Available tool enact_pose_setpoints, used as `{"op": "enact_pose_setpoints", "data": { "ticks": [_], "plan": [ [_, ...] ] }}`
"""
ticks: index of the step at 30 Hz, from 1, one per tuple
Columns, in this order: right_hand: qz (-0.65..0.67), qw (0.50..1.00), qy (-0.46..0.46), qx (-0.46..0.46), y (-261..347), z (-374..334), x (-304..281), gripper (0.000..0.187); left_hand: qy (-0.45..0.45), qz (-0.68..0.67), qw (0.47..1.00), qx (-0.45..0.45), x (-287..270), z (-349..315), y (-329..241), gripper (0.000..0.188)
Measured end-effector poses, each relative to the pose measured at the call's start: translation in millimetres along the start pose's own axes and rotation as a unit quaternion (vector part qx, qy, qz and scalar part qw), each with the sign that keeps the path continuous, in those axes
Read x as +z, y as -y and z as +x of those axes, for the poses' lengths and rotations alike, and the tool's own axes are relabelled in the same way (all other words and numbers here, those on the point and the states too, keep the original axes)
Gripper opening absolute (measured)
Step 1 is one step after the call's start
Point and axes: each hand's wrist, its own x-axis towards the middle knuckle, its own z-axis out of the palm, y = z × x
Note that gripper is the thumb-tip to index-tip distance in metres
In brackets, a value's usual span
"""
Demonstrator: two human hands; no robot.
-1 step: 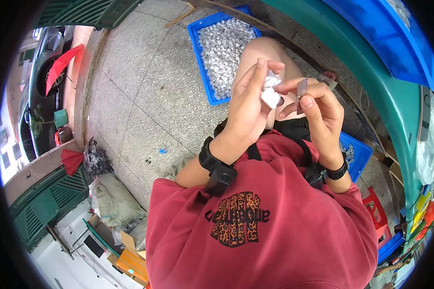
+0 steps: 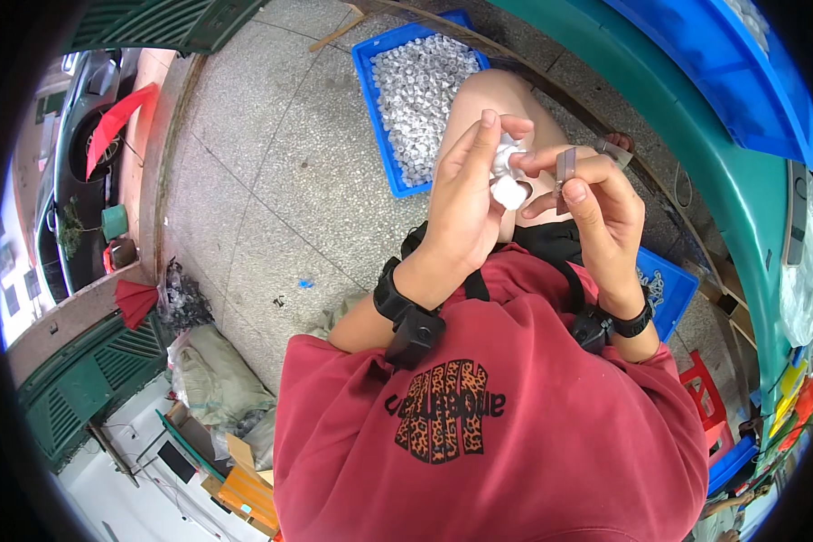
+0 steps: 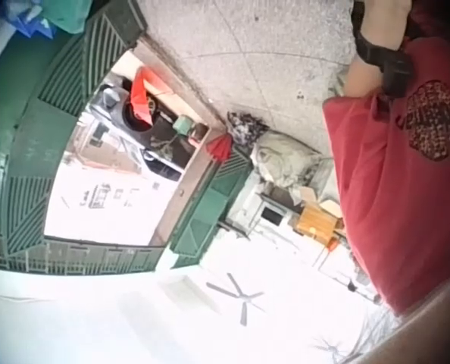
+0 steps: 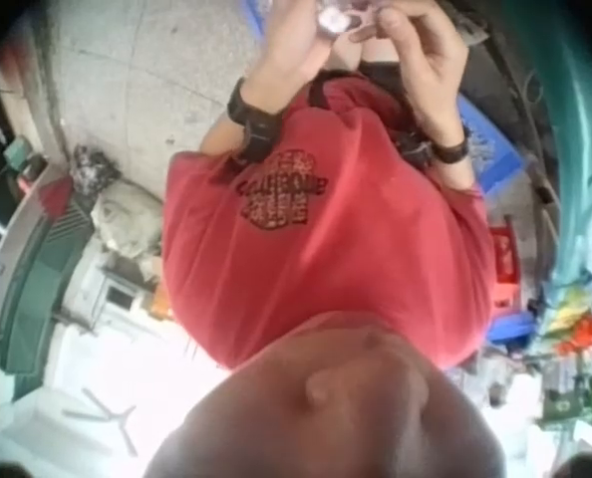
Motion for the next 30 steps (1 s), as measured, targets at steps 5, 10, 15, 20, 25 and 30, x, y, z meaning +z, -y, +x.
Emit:
{"op": "enact_pose_setpoints", "data": {
  "ticks": [5, 10, 15, 20, 25, 30],
  "plan": [
    [-0.029, 0.999, 0.005, -0.017, -5, -7, 0, 0.016, 0.005, -0.066, 0.996, -0.059, -3, 4, 4, 0.030],
    [-0.141, 0.984, 0.028, -0.102, 1, -3, 1, 0.006, -0.006, -0.120, 0.987, -0.103, 1, 8, 14, 0.029],
    [-0.189, 0.968, 0.098, -0.137, 8, -2, -1, 0.008, -0.040, -0.152, 0.978, -0.139, -7, 20, 16, 0.027],
    [-0.220, 0.961, 0.111, -0.129, 11, 4, 9, 0.009, -0.004, -0.211, 0.971, -0.115, -18, 23, 8, 0.024],
    [-0.220, 0.967, 0.095, -0.087, 10, 3, 12, 0.007, -0.047, -0.200, 0.977, -0.053, -12, 29, 3, 0.030],
    [-0.139, 0.989, 0.046, -0.014, 3, -6, 15, 0.004, -0.104, -0.160, 0.980, -0.049, 3, 12, 7, 0.033]
  ]
}}
